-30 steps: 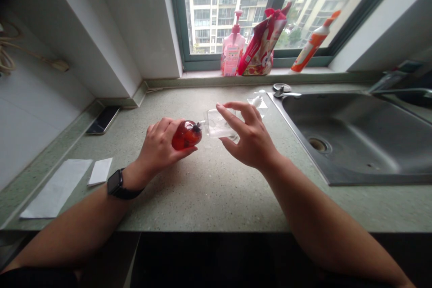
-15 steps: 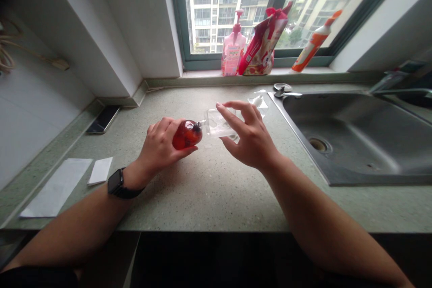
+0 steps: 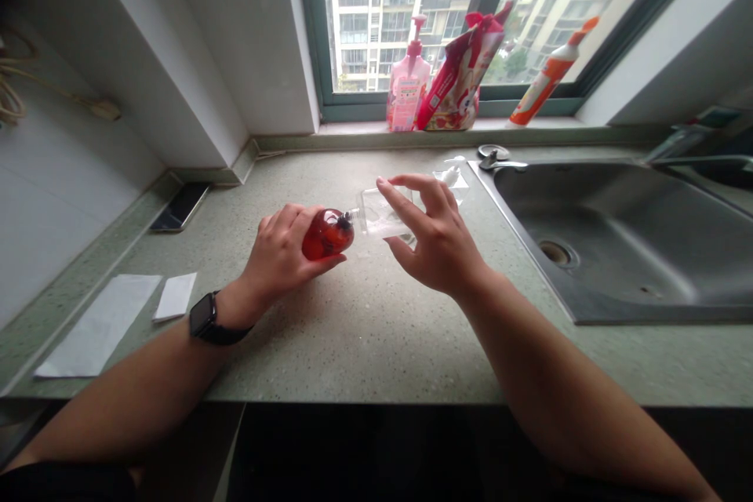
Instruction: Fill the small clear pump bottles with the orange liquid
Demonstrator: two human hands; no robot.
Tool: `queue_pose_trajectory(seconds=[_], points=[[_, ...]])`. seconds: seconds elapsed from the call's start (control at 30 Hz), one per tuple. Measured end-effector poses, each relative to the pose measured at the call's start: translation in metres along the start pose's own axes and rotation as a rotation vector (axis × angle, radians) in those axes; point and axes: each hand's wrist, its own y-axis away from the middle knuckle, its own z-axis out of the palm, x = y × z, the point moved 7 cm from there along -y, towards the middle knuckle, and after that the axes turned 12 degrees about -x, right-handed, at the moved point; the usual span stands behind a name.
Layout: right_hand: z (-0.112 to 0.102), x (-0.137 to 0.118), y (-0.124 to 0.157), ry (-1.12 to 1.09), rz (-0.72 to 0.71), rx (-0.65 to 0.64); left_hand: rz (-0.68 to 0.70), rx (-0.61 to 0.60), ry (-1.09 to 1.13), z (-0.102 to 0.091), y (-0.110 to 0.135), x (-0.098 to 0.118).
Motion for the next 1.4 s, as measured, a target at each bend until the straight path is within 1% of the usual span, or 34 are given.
queue_pose_trajectory(seconds=[1.4], points=[[-0.0015,-0.0067,-0.0043,0.065,0.034,-0.055,-0.015,-0.015,0.047,0.0030,-0.0005,-0.0003]])
